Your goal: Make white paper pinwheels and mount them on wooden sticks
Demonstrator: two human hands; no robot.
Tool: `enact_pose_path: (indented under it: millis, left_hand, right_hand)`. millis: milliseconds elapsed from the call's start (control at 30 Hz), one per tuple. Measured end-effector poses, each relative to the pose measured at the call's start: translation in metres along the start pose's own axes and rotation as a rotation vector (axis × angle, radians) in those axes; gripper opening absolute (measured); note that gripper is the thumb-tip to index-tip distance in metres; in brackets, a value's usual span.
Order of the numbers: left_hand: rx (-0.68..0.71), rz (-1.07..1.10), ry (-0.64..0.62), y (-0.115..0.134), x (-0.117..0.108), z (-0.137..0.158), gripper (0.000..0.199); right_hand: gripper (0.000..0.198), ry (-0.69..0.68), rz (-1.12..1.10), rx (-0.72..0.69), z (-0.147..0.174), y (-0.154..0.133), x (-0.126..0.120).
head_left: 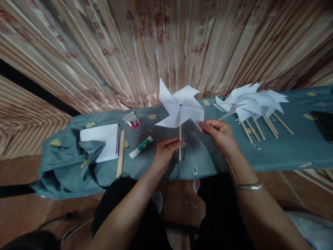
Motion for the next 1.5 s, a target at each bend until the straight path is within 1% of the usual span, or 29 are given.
enact_pose_path:
  millis: [233, 333, 500, 700, 900, 1033, 1167, 1233, 1300, 1367, 1433, 1500]
  left_hand:
    - [0.007, 0.017, 0.0, 0.001, -0.001, 0.0, 0.03]
    - [0.005, 0.035, 0.008, 0.0, -0.002, 0.0, 0.032]
    - [0.013, 0.048, -0.007, 0.0, -0.001, -0.001, 0.029]
    - [0.012, 0.041, -0.012, 0.0, -0.001, 0.0, 0.029]
    - [0.018, 0.042, -0.002, 0.001, -0.001, 0.001, 0.028]
    - [0.01, 0.05, -0.011, 0.001, 0.001, 0.002, 0.029]
    - [0.014, 0.062, 0.004, 0.001, 0.001, 0.001, 0.03]
    - [0.01, 0.054, 0.021, 0.001, 0.0, 0.001, 0.031]
    - [0.003, 0.048, 0.028, 0.001, -0.001, 0.001, 0.032]
    - [-0.007, 0.046, 0.019, 0.0, 0.0, 0.002, 0.032]
    - [-0.018, 0.039, -0.005, 0.0, 0.0, 0.003, 0.03]
    - [-0.028, 0.023, -0.041, -0.001, 0.002, 0.004, 0.029]
  right_hand:
    - [0.041, -0.078, 0.022, 0.01, 0.007, 0.001, 0.012]
    - [0.044, -0.091, 0.037, -0.002, 0.009, -0.001, 0.017]
    - [0.047, -0.131, 0.02, 0.026, 0.014, -0.001, 0.026]
    - [0.045, -0.191, 0.01, 0.037, 0.017, 0.0, 0.035]
    - [0.037, -0.237, 0.005, 0.061, 0.018, 0.002, 0.042]
    - [0.034, -0.263, -0.004, 0.019, 0.021, 0.0, 0.048]
    - [0.038, -0.268, 0.066, -0.045, 0.023, -0.002, 0.046]
    - [0.042, -0.235, 0.112, -0.055, 0.02, -0.002, 0.038]
    - [0.045, -0.152, 0.131, -0.058, 0.014, 0.0, 0.025]
    - [0.046, -0.011, 0.105, -0.074, 0.005, 0.0, 0.008]
    - [0.042, 0.157, 0.054, -0.117, -0.005, 0.0, -0.009]
    - [0.036, 0.26, 0.036, -0.173, -0.013, -0.002, -0.02]
Point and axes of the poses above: each hand's wrist, its own z-axis away from the middle knuckle, its own x-axis out of the palm, y = z × x, the point moved 5 cm from there along -z, towards the middle knuckle, and after that the axes turned 3 degrees about y, right-handed, at the moved point
